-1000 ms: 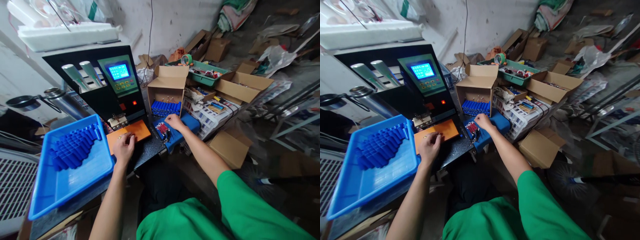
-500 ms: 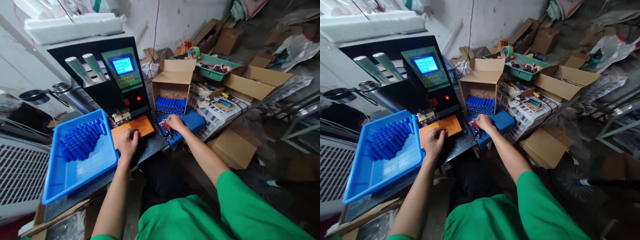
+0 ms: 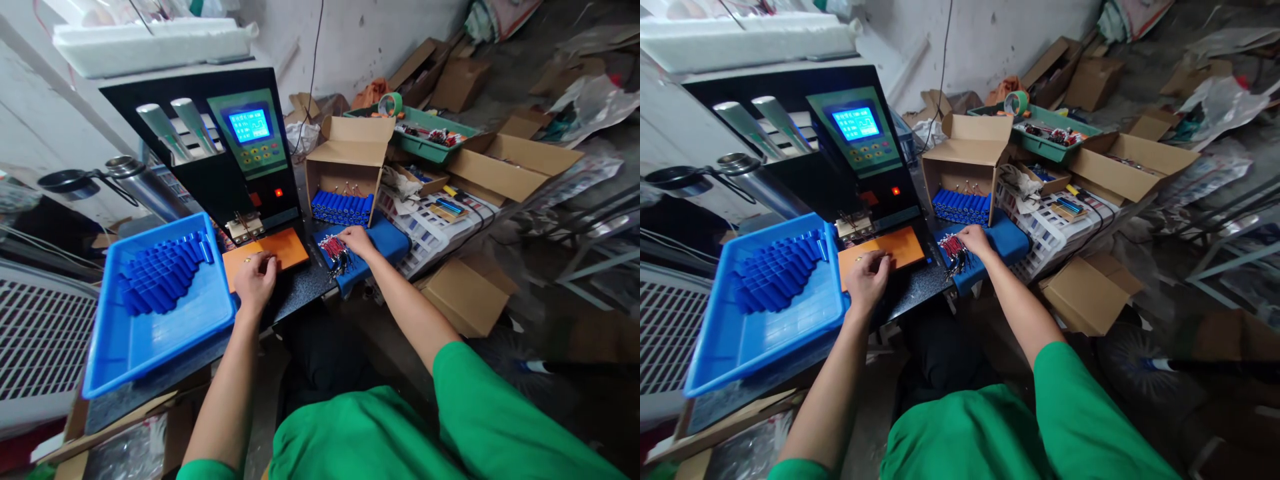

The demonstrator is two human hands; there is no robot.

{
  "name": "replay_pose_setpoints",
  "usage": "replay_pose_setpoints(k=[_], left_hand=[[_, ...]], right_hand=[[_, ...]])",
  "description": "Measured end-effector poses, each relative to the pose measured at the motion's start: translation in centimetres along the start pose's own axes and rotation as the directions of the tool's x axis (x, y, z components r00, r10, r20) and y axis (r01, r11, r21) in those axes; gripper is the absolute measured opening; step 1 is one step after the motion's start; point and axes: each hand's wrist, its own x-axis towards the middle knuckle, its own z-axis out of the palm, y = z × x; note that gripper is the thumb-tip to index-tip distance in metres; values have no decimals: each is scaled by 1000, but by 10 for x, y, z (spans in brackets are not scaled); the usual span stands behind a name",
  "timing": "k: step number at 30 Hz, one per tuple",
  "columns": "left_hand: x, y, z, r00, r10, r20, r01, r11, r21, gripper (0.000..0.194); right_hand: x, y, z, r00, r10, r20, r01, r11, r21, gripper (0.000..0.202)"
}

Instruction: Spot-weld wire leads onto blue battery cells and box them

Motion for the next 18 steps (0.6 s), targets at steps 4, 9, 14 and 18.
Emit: replay_pose_setpoints(k=[4,9,14,18], left_hand=[[0,-1,0,1000,0,1,0,1000,-6,28],[1,-2,0,1000,6,4,-6,1000,-24,29],[1,-2,0,1000,-4,4,4,1000,-29,30],[2,-5,1,1000,-15,2,15,998,-56,32]], right_hand=[[-6,-4,-3,994,102,-26,-92,965,244,16],[-13,-18,-11,972,237,12,-210,836,507,17],[-14,-38,-21,975,213,-66,-113,729,675,22],[-18,-64,-21,979,148,-137,-3,692,722,25]])
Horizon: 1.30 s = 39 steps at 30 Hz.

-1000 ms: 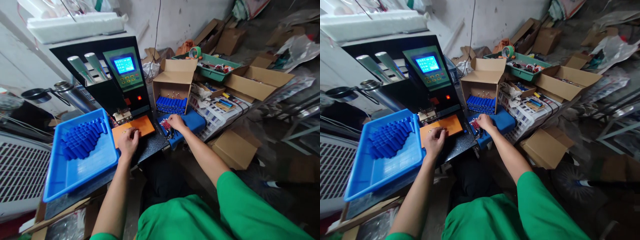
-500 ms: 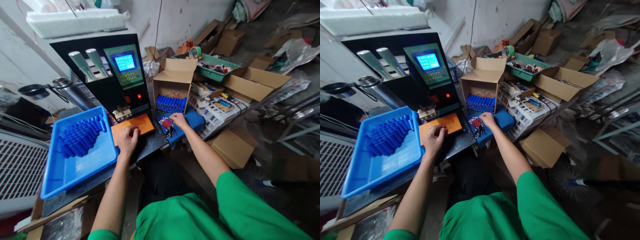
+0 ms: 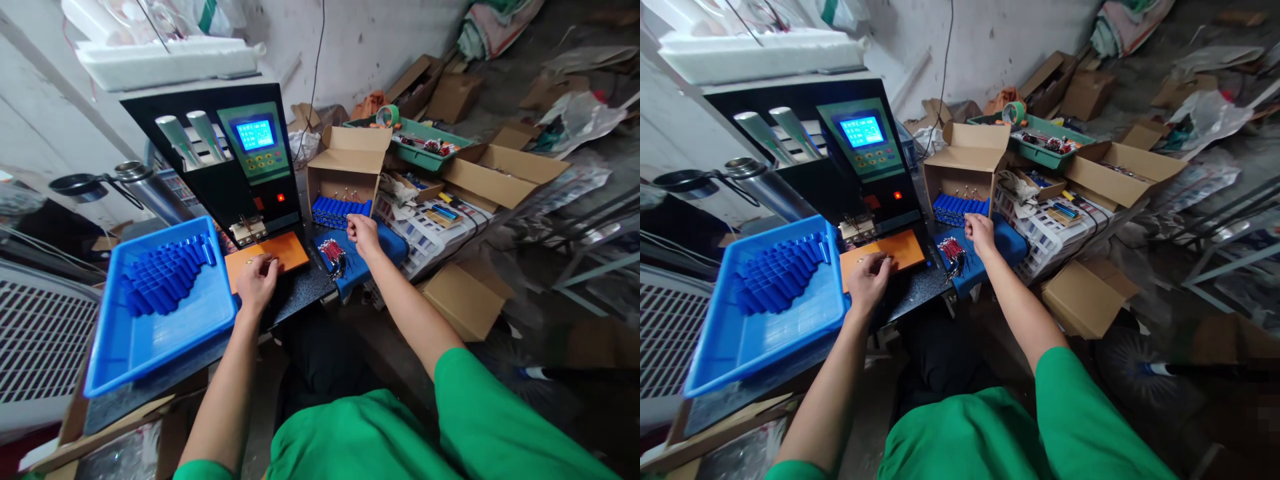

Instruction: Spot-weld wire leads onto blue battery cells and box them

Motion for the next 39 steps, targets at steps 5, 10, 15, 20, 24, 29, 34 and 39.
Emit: replay_pose_setpoints(k=[5,10,15,20,24,29,34,39], left_hand=[[-7,7,-8,1000,-6,22,10,978,-210,34],[-25,45,-12,996,-88,14,85,897,-433,31],[-32,65,-2,974,-171,146,225,772,-594,28],[-34,52,-5,945,-286,160,318,683,-657,31],[-30,38,-20,933,-303,196,354,670,-653,34],[-24,24,-46,935,-225,275,342,784,-518,30],[-33,19,-58,946,-186,265,272,900,-339,21],[-40,3,-72,970,-187,154,221,943,-248,15]], right_hand=[[-26,-5,41,998,-58,36,59,998,-27,31],[-61,11,83,989,-64,130,76,993,-91,36],[-93,28,112,981,-75,177,94,990,-101,35],[-106,37,122,972,-24,232,46,995,-90,37],[-108,38,118,931,-50,362,99,988,-117,36],[-111,41,112,787,-61,614,226,954,-195,29],[-115,49,113,733,-45,679,302,916,-265,24],[-112,57,119,753,-53,656,313,906,-285,22]])
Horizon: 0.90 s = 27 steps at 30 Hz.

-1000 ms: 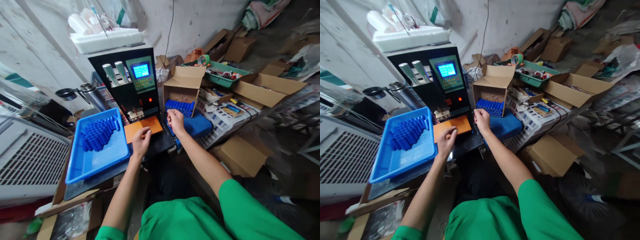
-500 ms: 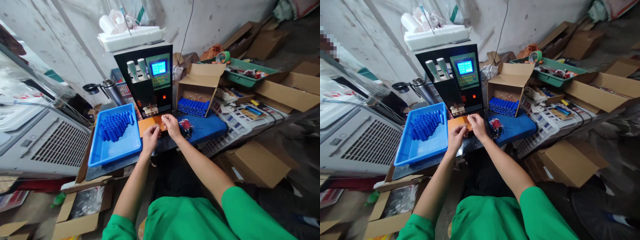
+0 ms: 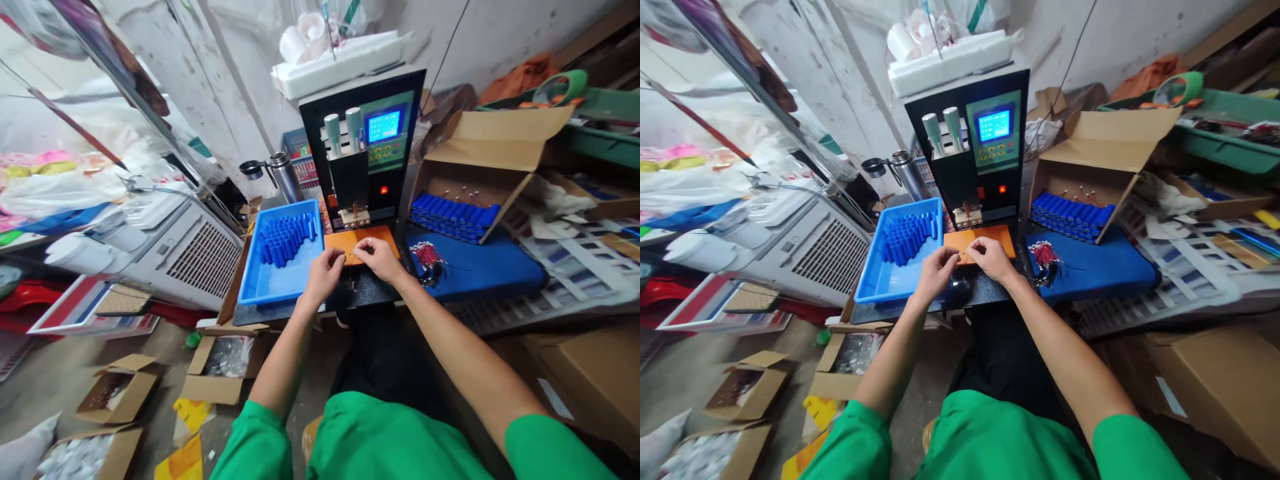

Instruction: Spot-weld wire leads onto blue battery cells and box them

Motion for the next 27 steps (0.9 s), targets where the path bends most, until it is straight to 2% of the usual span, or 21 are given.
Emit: replay_pose_setpoints(k=[3,6,8,10,13,16,22,25,27], left_hand=[[8,-16,-35,996,27,-84,-2,958,286,16],[18,-35,-80,996,17,-82,38,783,621,33],[23,-49,-104,998,-23,-59,60,654,754,47],[24,-60,-119,996,-65,-61,87,569,817,55],[21,-73,-124,990,-110,-87,132,523,842,55],[17,-79,-120,983,-125,-131,179,557,811,47],[13,-80,-121,973,-142,-180,227,717,660,24],[7,-73,-119,959,-164,-231,261,830,493,26],[4,-64,-111,947,-168,-275,251,919,305,35]], right_hand=[[7,8,2,996,47,-73,-44,998,36,22],[10,15,4,993,68,-92,-63,997,53,22],[9,19,4,994,65,-87,-61,997,48,22],[8,20,5,995,55,-87,-53,998,29,21],[6,20,7,995,33,-95,-33,999,-6,18],[6,19,7,996,17,-91,-18,1000,-15,17],[8,20,6,995,15,-94,-13,1000,22,17],[11,21,6,993,47,-105,-42,998,50,18],[14,22,6,991,81,-106,-72,993,89,19]])
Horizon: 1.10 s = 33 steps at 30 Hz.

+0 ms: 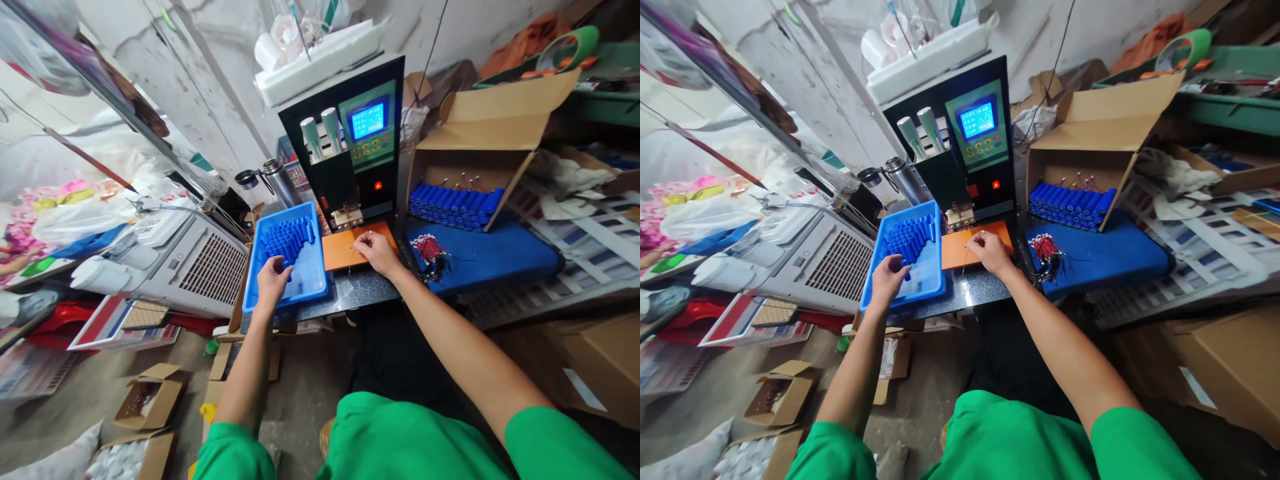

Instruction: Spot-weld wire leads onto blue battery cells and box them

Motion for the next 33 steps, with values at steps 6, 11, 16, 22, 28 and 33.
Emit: replay_pose_setpoints(k=[6,11,16,22,28,33], left_hand=[[-9,62,48,997,83,6,-67,845,-531,48],[-2,101,106,989,146,29,-94,760,-643,48],[-3,108,128,965,208,161,-60,769,-637,34],[-3,115,129,954,233,190,-75,798,-598,22],[-3,120,141,959,241,150,-105,792,-601,17],[-7,120,140,960,250,128,-119,774,-622,21]], right_hand=[[7,-7,-6,993,114,-42,-100,964,248,22],[11,-6,-8,975,198,-104,-138,899,415,22],[16,-2,-7,977,191,-95,-131,888,440,21],[20,0,-5,972,216,-87,-154,874,460,23],[20,0,-7,963,233,-135,-138,857,497,25],[20,-3,-5,969,200,-147,-124,903,412,22]])
